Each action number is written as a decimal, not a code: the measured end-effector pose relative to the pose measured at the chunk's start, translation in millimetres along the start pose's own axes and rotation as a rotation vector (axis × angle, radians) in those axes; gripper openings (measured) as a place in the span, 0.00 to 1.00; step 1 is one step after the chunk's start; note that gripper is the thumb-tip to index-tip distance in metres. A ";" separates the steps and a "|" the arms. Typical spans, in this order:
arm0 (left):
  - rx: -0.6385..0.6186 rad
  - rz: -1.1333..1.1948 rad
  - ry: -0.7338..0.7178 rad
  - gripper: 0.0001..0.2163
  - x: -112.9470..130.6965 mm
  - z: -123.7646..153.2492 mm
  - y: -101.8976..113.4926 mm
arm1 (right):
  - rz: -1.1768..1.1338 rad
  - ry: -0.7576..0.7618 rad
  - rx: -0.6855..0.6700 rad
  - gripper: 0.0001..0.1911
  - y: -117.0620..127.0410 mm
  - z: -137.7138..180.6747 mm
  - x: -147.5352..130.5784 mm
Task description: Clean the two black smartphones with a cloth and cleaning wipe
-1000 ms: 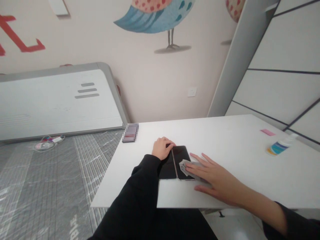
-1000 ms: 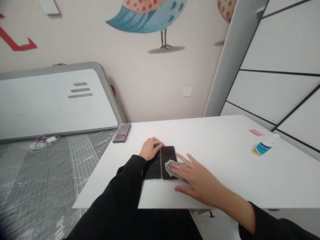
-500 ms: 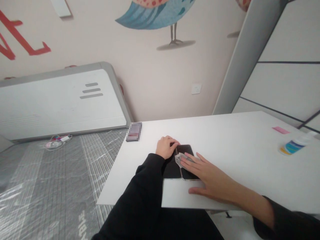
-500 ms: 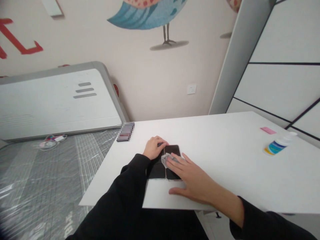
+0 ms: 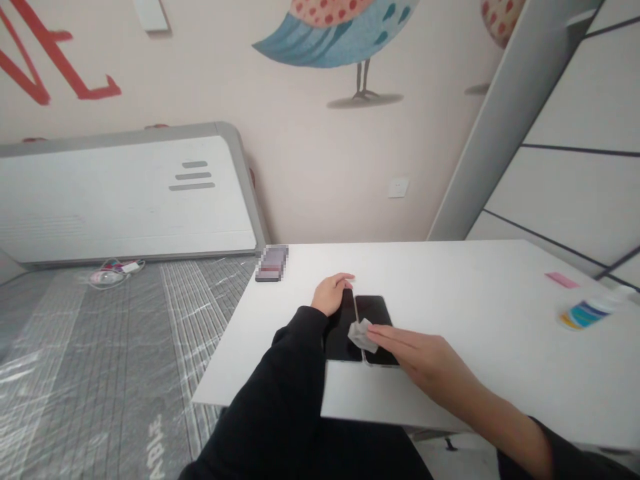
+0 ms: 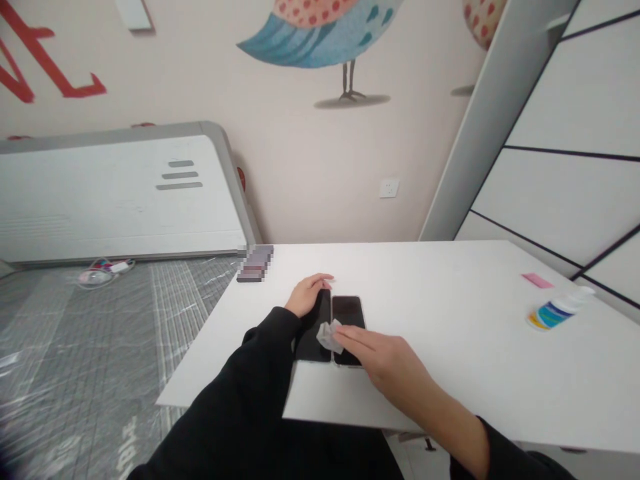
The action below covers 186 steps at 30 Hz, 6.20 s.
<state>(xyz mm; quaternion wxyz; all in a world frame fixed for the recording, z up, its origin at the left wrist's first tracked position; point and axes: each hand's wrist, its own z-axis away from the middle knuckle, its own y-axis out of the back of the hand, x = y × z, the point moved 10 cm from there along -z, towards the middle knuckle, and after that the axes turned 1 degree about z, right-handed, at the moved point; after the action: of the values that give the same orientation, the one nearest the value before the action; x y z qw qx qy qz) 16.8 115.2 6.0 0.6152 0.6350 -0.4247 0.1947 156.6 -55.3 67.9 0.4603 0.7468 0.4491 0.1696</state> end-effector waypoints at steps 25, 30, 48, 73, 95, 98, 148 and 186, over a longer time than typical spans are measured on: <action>-0.239 0.528 -0.006 0.17 -24.7 -5.1 13.1 | -0.095 0.196 -0.478 0.34 -66.9 -48.4 -56.2; -0.192 0.555 0.037 0.28 -31.3 -6.7 12.7 | 0.011 0.063 -0.434 0.32 -70.0 -79.1 -1.6; -0.166 0.392 0.014 0.16 -20.7 -1.3 12.7 | 0.103 0.168 -0.411 0.29 -64.2 -32.5 -62.3; -0.249 0.304 -0.072 0.17 -3.2 4.9 3.2 | 0.131 0.145 -0.457 0.38 -45.8 -22.9 -66.2; -0.247 0.238 -0.062 0.16 -5.0 4.3 1.4 | 0.188 0.133 -0.308 0.43 -47.2 -11.3 -92.4; -0.244 0.234 -0.061 0.16 -4.5 4.8 2.7 | 0.206 0.103 -0.324 0.40 -48.3 -8.1 -80.3; -0.186 -0.325 -0.289 0.14 40.2 16.7 -16.7 | 0.043 -0.042 -0.387 0.39 -40.2 21.5 5.3; -0.161 -0.275 -0.264 0.12 36.7 12.9 -14.3 | -0.122 0.032 -0.211 0.31 -32.1 39.2 -26.0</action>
<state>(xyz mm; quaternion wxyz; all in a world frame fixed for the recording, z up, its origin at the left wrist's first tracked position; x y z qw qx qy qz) 45.0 90.3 23.2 0.6236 0.6559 -0.4252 -0.0105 152.1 -92.2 24.8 0.5384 0.6628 0.4806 0.1996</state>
